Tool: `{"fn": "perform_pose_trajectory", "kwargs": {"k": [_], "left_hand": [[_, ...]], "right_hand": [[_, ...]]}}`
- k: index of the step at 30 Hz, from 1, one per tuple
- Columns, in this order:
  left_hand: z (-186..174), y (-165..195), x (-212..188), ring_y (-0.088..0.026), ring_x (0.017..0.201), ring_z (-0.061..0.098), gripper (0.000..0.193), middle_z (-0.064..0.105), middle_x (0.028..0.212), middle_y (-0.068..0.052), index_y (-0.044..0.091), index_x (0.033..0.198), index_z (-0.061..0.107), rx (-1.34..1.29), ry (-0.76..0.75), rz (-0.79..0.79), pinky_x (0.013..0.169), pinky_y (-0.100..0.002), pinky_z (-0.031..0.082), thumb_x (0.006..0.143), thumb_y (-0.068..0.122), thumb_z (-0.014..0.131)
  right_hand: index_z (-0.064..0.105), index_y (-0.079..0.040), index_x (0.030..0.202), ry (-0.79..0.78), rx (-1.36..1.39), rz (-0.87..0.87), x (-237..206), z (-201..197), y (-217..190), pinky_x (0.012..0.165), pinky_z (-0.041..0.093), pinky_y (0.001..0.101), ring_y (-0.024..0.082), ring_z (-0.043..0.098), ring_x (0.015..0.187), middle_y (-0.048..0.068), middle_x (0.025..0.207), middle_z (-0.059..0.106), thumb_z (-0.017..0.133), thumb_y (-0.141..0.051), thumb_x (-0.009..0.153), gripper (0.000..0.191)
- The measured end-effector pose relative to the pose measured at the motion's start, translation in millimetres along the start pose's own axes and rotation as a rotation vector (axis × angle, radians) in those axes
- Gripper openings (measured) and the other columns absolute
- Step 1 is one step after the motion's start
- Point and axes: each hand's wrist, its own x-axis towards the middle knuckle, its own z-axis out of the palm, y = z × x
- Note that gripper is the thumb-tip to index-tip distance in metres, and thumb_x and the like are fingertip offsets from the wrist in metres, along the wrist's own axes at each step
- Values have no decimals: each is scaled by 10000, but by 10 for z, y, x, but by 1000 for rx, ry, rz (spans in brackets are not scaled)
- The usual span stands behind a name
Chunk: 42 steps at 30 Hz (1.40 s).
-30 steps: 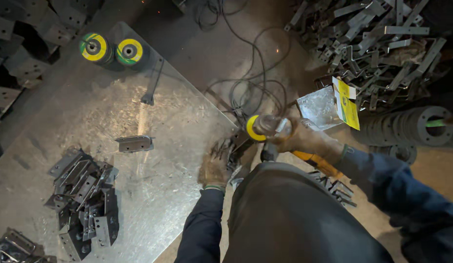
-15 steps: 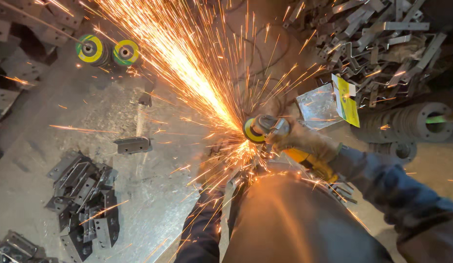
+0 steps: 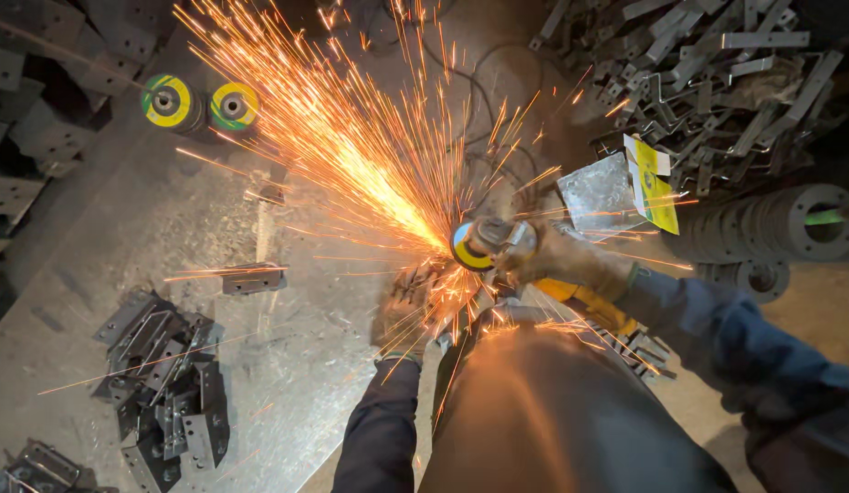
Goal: The person picks up small metal brackets from a pile on a steel worktable and grinds their edges with an angle grinder, producing sparks, then places the finished piece back on the table and takes the next bracket, repeating this cycle throughout the clip.
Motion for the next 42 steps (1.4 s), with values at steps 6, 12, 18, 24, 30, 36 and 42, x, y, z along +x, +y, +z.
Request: {"fn": "perform_pose_trajectory", "kwargs": {"k": [6, 12, 18, 24, 30, 36, 42], "left_hand": [[44, -21, -58, -323, 1360, 506, 733, 568, 1463, -117, 129, 1399, 610, -30, -58, -66, 1123, -453, 401, 768, 467, 765], [8, -20, -6, -284, 1421, 469, 584, 577, 1484, -57, 203, 1356, 641, 90, -22, 33, 1148, -476, 349, 807, 383, 724], [-13, 2, 164, -282, 1392, 480, 586, 575, 1436, -87, 99, 1314, 632, 61, 49, 8, 1161, -530, 348, 837, 427, 720], [-63, -88, 98, -261, 1429, 488, 598, 581, 1484, -67, 147, 1379, 634, 66, 62, 79, 1169, -508, 378, 856, 422, 721], [-96, -39, 24, -279, 1403, 485, 590, 574, 1463, -68, 164, 1354, 639, -22, 24, -40, 1147, -503, 382, 835, 428, 728], [-233, -9, 174, -274, 1396, 509, 532, 592, 1456, -47, 174, 1323, 656, 1, 55, -54, 1157, -487, 396, 846, 398, 725], [-258, 0, 292, -284, 1374, 549, 486, 636, 1418, -63, 139, 1305, 684, 7, 80, -16, 1121, -467, 427, 872, 358, 700]], "right_hand": [[703, -17, 1231, 14, 189, -22, 46, -83, 210, 660, 551, 300, 114, 650, 776, 33, 933, 699, 813, 31, 740, 506], [719, 15, 1117, 108, -48, 17, -77, -110, 75, 731, 600, 317, 149, 718, 840, 83, 993, 772, 832, -31, 753, 384], [736, 9, 1127, 164, -193, 68, -179, -70, -223, 765, 584, 300, 108, 698, 869, 50, 977, 765, 838, -44, 733, 410], [676, 8, 1244, -4, 18, 28, -64, -46, -235, 729, 557, 271, 90, 668, 851, 24, 986, 732, 804, -6, 734, 526], [674, -15, 1330, -70, 203, -1, -45, -93, -79, 747, 528, 258, 67, 617, 867, -14, 975, 673, 792, 6, 767, 576], [790, -32, 1088, -15, -578, -349, -160, -230, -152, 821, 573, 272, 93, 697, 919, 34, 1012, 783, 811, -70, 833, 259], [717, -24, 1095, 110, -72, 52, 5, -198, -219, 731, 579, 286, 108, 705, 828, 40, 950, 755, 814, 12, 713, 395]]}}
